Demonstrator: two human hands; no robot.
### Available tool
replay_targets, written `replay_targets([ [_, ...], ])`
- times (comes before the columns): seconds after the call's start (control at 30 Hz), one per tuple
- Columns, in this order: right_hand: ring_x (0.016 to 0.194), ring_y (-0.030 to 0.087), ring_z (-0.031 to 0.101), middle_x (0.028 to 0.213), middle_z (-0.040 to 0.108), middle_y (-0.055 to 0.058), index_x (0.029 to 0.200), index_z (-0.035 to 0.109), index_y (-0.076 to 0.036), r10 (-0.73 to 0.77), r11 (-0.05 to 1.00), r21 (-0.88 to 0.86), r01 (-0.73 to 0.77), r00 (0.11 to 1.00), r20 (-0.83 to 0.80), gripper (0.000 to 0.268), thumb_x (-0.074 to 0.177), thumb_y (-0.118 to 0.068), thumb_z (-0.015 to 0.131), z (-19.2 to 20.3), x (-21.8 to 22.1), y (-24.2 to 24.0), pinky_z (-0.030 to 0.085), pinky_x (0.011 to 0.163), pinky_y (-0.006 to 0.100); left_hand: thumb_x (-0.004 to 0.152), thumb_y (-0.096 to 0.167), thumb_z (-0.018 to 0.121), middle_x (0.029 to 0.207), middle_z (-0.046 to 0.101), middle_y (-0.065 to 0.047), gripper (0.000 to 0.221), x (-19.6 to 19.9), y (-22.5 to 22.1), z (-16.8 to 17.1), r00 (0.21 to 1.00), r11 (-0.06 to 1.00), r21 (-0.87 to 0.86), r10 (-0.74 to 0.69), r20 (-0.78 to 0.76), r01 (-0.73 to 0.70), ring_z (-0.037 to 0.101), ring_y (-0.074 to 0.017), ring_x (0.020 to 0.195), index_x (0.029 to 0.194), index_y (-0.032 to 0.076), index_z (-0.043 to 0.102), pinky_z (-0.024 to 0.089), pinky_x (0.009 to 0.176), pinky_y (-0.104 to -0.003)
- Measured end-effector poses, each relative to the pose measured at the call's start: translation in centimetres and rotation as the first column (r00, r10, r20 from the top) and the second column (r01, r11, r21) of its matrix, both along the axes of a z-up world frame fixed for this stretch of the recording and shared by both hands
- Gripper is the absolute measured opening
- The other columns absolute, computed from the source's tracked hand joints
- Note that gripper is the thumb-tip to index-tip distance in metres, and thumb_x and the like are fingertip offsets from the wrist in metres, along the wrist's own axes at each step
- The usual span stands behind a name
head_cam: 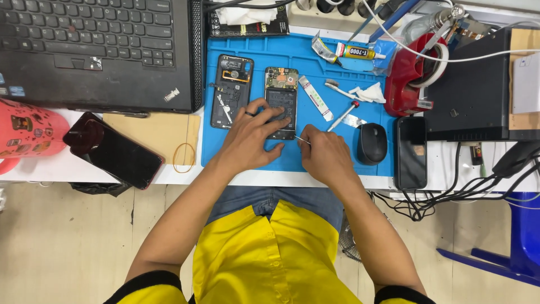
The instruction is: Reassembling a mobile phone by installing internal components and securing them with screws on a repair bench.
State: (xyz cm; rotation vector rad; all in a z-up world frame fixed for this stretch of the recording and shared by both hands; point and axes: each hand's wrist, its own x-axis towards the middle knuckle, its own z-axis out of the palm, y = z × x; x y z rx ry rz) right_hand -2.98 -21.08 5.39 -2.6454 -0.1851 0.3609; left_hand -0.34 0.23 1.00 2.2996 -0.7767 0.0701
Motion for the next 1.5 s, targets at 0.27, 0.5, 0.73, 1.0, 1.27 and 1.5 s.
replay_targets([
  [0.27, 0.049, 0.026, 0.068, 0.056, 0.061, 0.012, 0.098, 0.066, -0.003, -0.079, 0.991, -0.082, 0.11, 0.945, 0.316, 0.015, 0.108, -0.01, 0.058, -4.8, -4.2, 2.1, 0.052, 0.049, 0.036, 0.077, 0.026, 0.079, 0.128, 0.067, -0.006, 0.043, -0.2, 0.0, -0.2, 0.999, 1.0, -0.003, 0.008, 0.033, -0.008, 0.046, -0.0315, 0.13, 0.118, 0.016, 0.077, 0.041, 0.093, -0.045],
  [0.5, 0.046, 0.021, 0.065, 0.053, 0.058, 0.006, 0.099, 0.065, -0.009, -0.054, 0.989, -0.092, 0.114, 0.868, 0.494, 0.013, 0.108, -0.018, 0.062, -6.3, -4.0, 2.1, 0.051, 0.046, 0.033, 0.077, 0.026, 0.078, 0.129, 0.067, -0.006, 0.046, 0.0, 0.1, 0.2, 1.0, 1.0, -0.006, 0.001, 0.007, -0.001, 0.046, -0.0321, 0.131, 0.121, 0.016, 0.076, 0.041, 0.093, -0.045],
  [0.73, 0.059, 0.028, 0.071, 0.073, 0.071, 0.007, 0.113, 0.071, -0.012, -0.066, 0.99, 0.138, 0.013, 0.922, 0.382, 0.019, 0.098, -0.021, 0.077, -3.9, -2.7, 0.2, 0.054, 0.051, 0.038, 0.077, 0.025, 0.077, 0.129, 0.066, -0.006, 0.048, -0.2, 0.3, 0.5, 1.0, 1.0, -0.004, 0.011, -0.014, -0.011, 0.046, -0.0323, 0.131, 0.123, 0.016, 0.075, 0.041, 0.094, -0.045],
  [1.0, 0.065, 0.021, 0.071, 0.095, 0.074, -0.003, 0.11, 0.078, -0.02, 0.184, 0.983, -0.102, -0.154, 0.865, 0.468, 0.016, 0.094, -0.026, 0.081, -2.5, -0.5, -0.5, 0.057, 0.056, 0.034, 0.071, 0.017, 0.07, 0.131, 0.067, -0.007, 0.052, -0.1, 0.1, 0.6, 1.0, 1.0, -0.023, 0.011, -0.02, -0.011, 0.046, -0.0326, 0.131, 0.122, 0.014, 0.075, 0.041, 0.096, -0.044],
  [1.27, 0.07, 0.014, 0.07, 0.099, 0.073, -0.006, 0.111, 0.075, -0.022, 0.36, 0.928, -0.314, -0.2, 0.695, 0.622, 0.016, 0.097, -0.029, 0.078, -4.5, -0.5, -1.4, 0.056, 0.058, 0.027, 0.069, 0.017, 0.068, 0.13, 0.067, -0.008, 0.053, -0.3, 0.0, 0.6, 1.0, 0.999, -0.036, 0.017, -0.018, -0.017, 0.047, -0.0328, 0.131, 0.122, 0.013, 0.076, 0.041, 0.095, -0.045],
  [1.5, 0.078, 0.022, 0.075, 0.099, 0.074, -0.002, 0.111, 0.07, -0.018, 0.228, 0.967, -0.005, -0.256, 0.852, 0.471, 0.02, 0.094, -0.022, 0.08, -3.9, -0.1, -1.6, 0.059, 0.063, 0.034, 0.068, 0.016, 0.066, 0.129, 0.067, -0.008, 0.056, -0.3, 0.1, 0.6, 0.999, 0.999, -0.042, 0.016, -0.036, -0.017, 0.047, -0.0336, 0.131, 0.123, 0.013, 0.075, 0.042, 0.095, -0.046],
])
